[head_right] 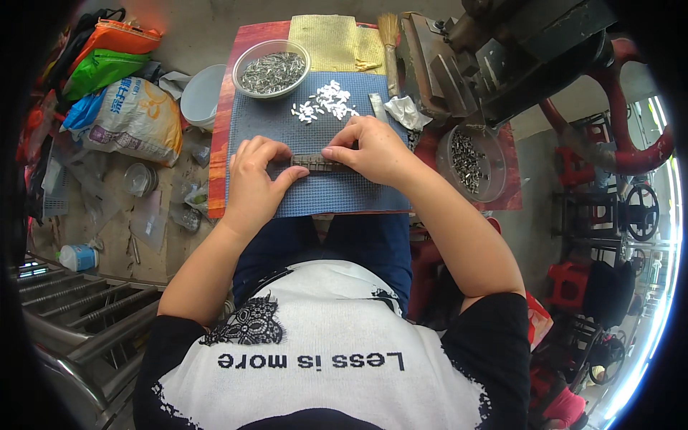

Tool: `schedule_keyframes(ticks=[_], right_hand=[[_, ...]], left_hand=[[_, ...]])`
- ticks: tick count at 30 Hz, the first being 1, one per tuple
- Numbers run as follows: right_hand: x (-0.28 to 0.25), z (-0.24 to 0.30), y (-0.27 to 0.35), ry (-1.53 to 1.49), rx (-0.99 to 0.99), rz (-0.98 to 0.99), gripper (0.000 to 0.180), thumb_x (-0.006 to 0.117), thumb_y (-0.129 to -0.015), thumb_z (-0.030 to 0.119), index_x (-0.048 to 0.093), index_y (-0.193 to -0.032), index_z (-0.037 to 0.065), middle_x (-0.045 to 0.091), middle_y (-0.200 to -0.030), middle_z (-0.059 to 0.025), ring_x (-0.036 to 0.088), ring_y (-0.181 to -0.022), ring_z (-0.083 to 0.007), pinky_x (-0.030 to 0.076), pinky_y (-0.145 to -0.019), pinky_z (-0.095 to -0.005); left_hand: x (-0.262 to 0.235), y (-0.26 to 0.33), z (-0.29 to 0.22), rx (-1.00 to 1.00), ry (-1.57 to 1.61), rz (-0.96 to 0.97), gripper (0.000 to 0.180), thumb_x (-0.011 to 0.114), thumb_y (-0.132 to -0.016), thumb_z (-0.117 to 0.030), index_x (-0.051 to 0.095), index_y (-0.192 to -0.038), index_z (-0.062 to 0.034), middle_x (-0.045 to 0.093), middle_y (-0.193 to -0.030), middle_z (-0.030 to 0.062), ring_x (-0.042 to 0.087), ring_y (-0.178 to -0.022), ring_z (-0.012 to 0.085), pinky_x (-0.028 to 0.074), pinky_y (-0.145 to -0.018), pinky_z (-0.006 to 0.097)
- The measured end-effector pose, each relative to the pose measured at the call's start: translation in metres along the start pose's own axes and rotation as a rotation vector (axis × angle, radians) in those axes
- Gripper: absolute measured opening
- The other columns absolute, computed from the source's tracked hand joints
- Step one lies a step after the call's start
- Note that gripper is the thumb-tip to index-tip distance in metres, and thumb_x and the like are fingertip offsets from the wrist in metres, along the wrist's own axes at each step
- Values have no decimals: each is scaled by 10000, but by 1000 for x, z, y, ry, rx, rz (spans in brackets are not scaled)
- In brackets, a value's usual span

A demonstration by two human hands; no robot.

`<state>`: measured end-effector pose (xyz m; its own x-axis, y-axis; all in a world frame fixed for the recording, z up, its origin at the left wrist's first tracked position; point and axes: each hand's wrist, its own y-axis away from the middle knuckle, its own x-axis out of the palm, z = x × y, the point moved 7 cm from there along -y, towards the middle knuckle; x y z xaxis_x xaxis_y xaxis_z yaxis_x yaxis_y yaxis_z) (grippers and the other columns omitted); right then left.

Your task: The recorder is placing small metal fasteners into an alignment tool and then using a manual press to secure them.

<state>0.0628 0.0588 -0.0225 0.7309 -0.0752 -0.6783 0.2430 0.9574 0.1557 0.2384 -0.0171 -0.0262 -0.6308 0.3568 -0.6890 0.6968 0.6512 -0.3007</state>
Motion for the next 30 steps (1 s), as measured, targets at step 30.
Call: schedule_keyframes(ticks=[30], right_hand=[[-26, -12, 24, 45, 87, -7, 177, 809, -804, 224, 805, -924, 95, 648, -896, -78, 632, -919, -226, 499, -843, -345]], left_hand=[[-3, -1, -2, 17, 1, -29, 294, 862, -717, -258, 698, -875, -72, 614, -881, 40, 576, -879, 239, 423, -818, 374]])
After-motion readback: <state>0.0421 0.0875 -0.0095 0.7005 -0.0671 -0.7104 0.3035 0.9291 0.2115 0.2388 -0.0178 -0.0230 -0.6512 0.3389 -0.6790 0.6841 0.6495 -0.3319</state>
